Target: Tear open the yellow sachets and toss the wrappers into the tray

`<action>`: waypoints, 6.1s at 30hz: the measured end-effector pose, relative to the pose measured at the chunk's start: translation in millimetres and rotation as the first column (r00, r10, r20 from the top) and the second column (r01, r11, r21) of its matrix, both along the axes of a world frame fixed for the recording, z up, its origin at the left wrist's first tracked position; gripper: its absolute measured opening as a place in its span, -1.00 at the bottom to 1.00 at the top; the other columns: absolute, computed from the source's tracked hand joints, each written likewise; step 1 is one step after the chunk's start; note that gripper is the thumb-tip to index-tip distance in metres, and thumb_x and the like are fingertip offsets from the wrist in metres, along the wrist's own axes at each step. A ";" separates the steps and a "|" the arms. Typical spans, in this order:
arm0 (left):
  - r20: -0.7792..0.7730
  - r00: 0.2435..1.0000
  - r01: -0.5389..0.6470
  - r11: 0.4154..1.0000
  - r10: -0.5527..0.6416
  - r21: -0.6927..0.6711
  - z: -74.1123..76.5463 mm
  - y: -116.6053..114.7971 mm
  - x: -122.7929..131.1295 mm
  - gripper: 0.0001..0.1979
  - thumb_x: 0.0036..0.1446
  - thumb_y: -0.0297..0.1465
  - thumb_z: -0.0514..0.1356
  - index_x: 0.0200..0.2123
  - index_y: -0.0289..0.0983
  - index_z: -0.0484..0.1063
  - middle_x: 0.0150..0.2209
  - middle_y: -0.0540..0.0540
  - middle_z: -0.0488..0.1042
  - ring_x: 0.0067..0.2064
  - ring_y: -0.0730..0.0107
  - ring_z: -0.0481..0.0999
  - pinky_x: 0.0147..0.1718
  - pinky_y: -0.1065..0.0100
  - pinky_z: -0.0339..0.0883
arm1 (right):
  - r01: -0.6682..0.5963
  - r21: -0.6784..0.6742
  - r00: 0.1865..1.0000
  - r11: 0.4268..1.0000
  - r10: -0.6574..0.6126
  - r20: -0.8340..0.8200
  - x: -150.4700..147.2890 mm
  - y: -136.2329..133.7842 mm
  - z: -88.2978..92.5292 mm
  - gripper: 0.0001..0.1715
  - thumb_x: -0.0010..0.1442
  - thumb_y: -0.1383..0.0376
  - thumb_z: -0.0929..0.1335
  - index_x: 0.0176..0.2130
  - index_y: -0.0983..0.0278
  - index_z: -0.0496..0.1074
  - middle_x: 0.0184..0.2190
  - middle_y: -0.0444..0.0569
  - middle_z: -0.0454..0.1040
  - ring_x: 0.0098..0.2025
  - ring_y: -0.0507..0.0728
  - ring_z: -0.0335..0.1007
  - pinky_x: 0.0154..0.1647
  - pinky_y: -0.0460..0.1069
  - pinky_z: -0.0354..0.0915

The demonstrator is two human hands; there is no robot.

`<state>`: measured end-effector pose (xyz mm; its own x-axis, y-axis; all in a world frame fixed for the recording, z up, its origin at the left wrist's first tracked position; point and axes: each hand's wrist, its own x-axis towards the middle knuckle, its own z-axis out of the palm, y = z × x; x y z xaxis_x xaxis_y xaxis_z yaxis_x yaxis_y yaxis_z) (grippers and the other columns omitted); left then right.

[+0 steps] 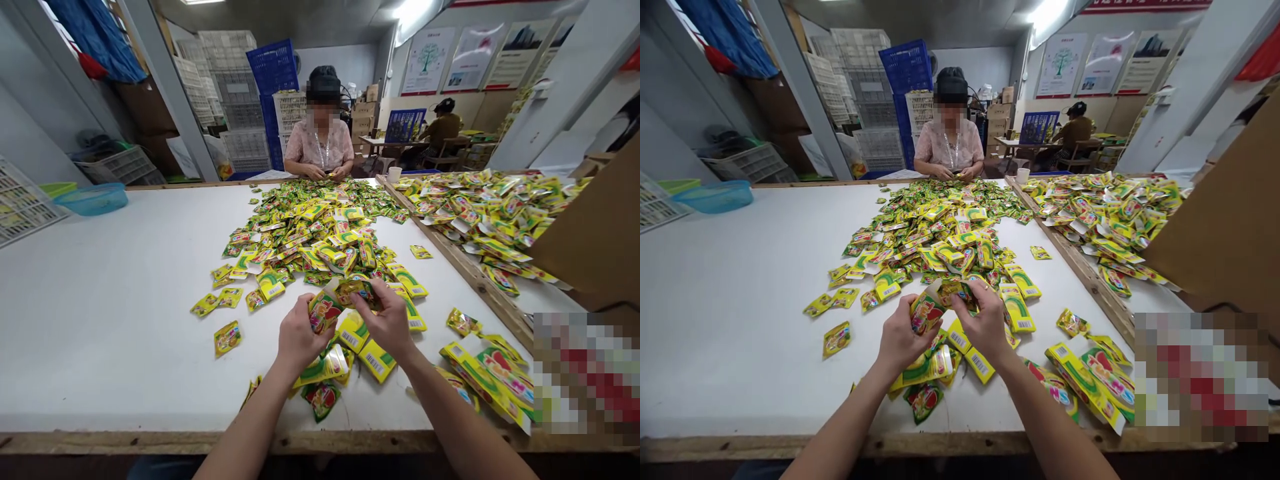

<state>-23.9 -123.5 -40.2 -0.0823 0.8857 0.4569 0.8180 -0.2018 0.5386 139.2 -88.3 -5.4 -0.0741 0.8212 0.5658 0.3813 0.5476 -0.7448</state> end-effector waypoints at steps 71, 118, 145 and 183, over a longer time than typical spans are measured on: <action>0.371 0.925 -0.018 0.988 0.074 -0.153 6.5 19.8 -42.1 -0.65 0.08 -0.18 0.03 -0.16 -0.28 0.30 -0.30 -0.12 0.45 -0.45 0.38 0.44 -0.40 0.26 0.37 | 0.638 -0.275 0.698 0.719 -0.691 -0.186 119.8 113.8 77.3 -0.63 0.10 0.21 0.32 -0.11 0.35 0.34 0.11 0.31 0.24 0.10 0.26 0.22 -0.08 0.06 0.24; -0.510 0.860 0.184 0.946 -0.024 0.266 15.0 3.8 -5.3 -0.76 0.20 -0.50 -0.05 -0.18 -0.18 0.35 -0.30 -0.10 0.53 -0.30 0.30 0.48 -0.23 0.29 0.28 | -0.586 -0.622 0.621 0.519 -0.205 -0.756 -16.9 6.7 -11.1 -0.82 -0.11 0.33 0.44 -0.42 0.26 0.38 -0.53 -0.16 0.49 -0.51 0.01 0.42 -0.45 -0.07 0.38; -0.431 0.871 -0.461 0.695 0.236 -0.552 9.2 74.6 -78.8 -0.48 -0.12 -0.50 0.21 -0.01 -0.38 0.25 -0.14 -0.34 0.49 -0.08 -0.01 0.48 -0.20 0.23 0.32 | -0.368 -0.613 0.808 0.699 -0.087 -0.583 -5.9 17.7 -21.1 -0.37 -0.37 -0.01 0.52 -0.33 0.28 0.43 -0.38 -0.07 0.55 -0.35 0.12 0.47 -0.26 0.02 0.39; -0.378 0.925 0.015 0.999 -0.031 -0.046 -4.2 -8.7 9.6 -0.63 0.07 -0.17 0.12 -0.07 -0.20 0.35 -0.34 -0.16 0.52 -0.35 0.22 0.51 -0.41 0.31 0.28 | -0.274 -0.362 0.915 0.891 0.358 0.187 19.7 -1.0 14.4 -0.93 -0.05 0.26 0.44 -0.48 0.21 0.56 -0.60 -0.15 0.29 -0.53 -0.01 0.17 -0.55 -0.12 0.11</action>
<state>-14.3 -132.3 -44.3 0.1102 0.9043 0.4125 0.9581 -0.2071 0.1980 158.9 -89.3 9.0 -0.4606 0.8635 0.2054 0.4194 0.4156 -0.8071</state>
